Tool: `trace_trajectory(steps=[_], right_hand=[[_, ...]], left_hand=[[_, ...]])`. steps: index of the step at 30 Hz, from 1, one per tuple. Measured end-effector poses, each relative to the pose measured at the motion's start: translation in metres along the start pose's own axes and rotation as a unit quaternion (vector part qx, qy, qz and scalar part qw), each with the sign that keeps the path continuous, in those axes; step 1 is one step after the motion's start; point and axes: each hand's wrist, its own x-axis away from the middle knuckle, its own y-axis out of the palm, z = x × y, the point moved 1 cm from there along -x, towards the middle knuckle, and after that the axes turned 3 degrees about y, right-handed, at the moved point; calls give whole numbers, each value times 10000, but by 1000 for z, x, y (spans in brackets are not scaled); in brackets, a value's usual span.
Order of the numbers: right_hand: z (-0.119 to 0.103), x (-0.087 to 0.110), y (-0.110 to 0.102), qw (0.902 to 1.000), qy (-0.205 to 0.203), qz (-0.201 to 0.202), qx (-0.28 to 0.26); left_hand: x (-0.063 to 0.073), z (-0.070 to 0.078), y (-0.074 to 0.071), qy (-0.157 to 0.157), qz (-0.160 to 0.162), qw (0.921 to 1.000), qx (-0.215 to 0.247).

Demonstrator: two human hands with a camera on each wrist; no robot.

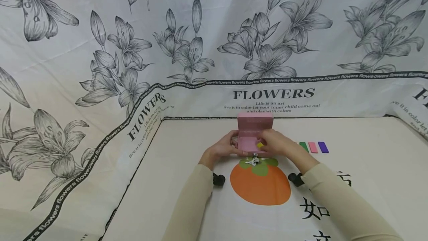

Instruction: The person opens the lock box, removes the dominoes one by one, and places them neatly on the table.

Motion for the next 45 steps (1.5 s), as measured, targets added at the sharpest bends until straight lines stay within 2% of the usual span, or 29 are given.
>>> trace_trajectory(steps=[6, 13, 16, 26, 35, 42, 45], right_hand=[[7, 0, -2, 9990, -210, -133, -364], [10, -1, -7, 9986, -130, -394, -327], [11, -2, -7, 9983, -217, -441, -312], [13, -4, -4, 9981, -400, -399, -257], [13, -3, -6, 9980, -330, -486, -250], [17, -5, -2, 9981, -423, -335, -303], [19, -6, 2, 9982, -305, -288, -440]], left_hand=[[0, -1, 1, -6, 37, 9999, -109], [0, -1, 1, -7, 55, 9999, -99], [1, 0, 2, -3, 64, 9999, -155], [2, 1, 2, 35, 47, 9998, -180], [0, 0, 2, -44, 39, 9998, -169], [-1, 0, 1, -70, 84, 9997, -205], [-2, -1, 1, -62, 67, 9998, -154]])
